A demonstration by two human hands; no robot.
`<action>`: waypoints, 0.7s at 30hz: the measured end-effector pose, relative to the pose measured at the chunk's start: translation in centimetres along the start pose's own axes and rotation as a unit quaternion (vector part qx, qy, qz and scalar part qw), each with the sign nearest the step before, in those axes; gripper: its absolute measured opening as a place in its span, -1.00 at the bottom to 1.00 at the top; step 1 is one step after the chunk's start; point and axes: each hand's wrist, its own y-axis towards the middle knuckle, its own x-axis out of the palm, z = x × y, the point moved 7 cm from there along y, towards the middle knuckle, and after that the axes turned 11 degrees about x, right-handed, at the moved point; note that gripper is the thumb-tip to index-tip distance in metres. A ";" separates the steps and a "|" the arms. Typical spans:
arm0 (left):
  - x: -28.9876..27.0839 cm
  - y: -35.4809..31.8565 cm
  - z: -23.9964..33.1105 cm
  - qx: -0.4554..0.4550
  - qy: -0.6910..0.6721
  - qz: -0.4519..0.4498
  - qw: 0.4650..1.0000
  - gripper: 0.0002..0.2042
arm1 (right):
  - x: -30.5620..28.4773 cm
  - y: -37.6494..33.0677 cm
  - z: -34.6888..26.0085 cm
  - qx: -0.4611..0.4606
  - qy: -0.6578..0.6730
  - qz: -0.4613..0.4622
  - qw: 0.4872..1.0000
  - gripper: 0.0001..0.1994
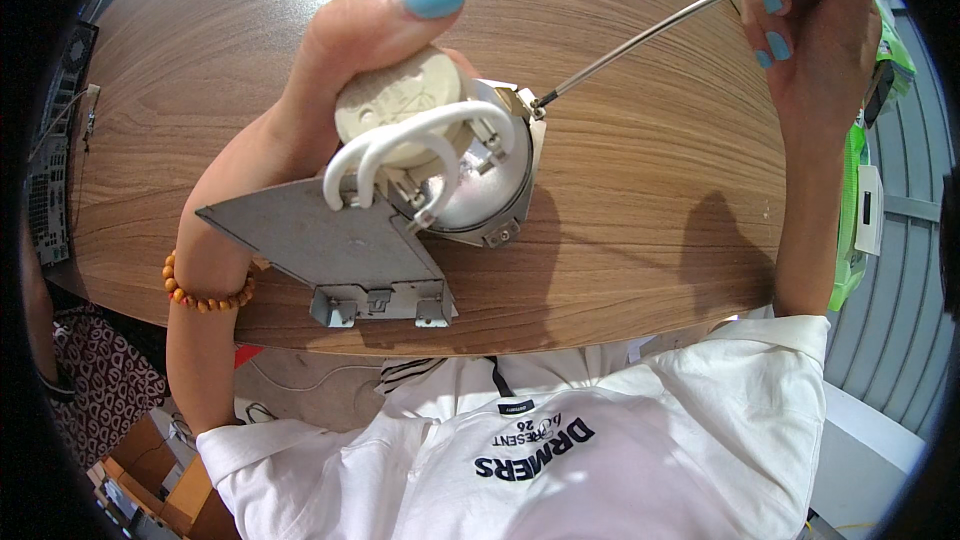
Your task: The person disassembles a projector lamp unit using a screwdriver, removing screws and prying off small metal clips by hand to separate the bulb from its housing.
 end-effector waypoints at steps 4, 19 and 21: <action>0.0 0.2 -0.2 0.002 0.001 -0.009 1.000 -0.44 | -0.2 0.2 0.5 0.002 0.005 -0.014 1.000 -0.65; -0.1 -0.3 -0.7 -0.012 -0.040 0.011 0.999 -0.43 | 0.1 0.2 2.3 0.110 0.038 -0.003 0.993 -0.67; -0.3 -0.1 -1.2 -0.008 -0.038 0.018 0.999 -0.41 | 0.1 0.3 2.9 0.121 0.045 -0.013 0.992 -0.67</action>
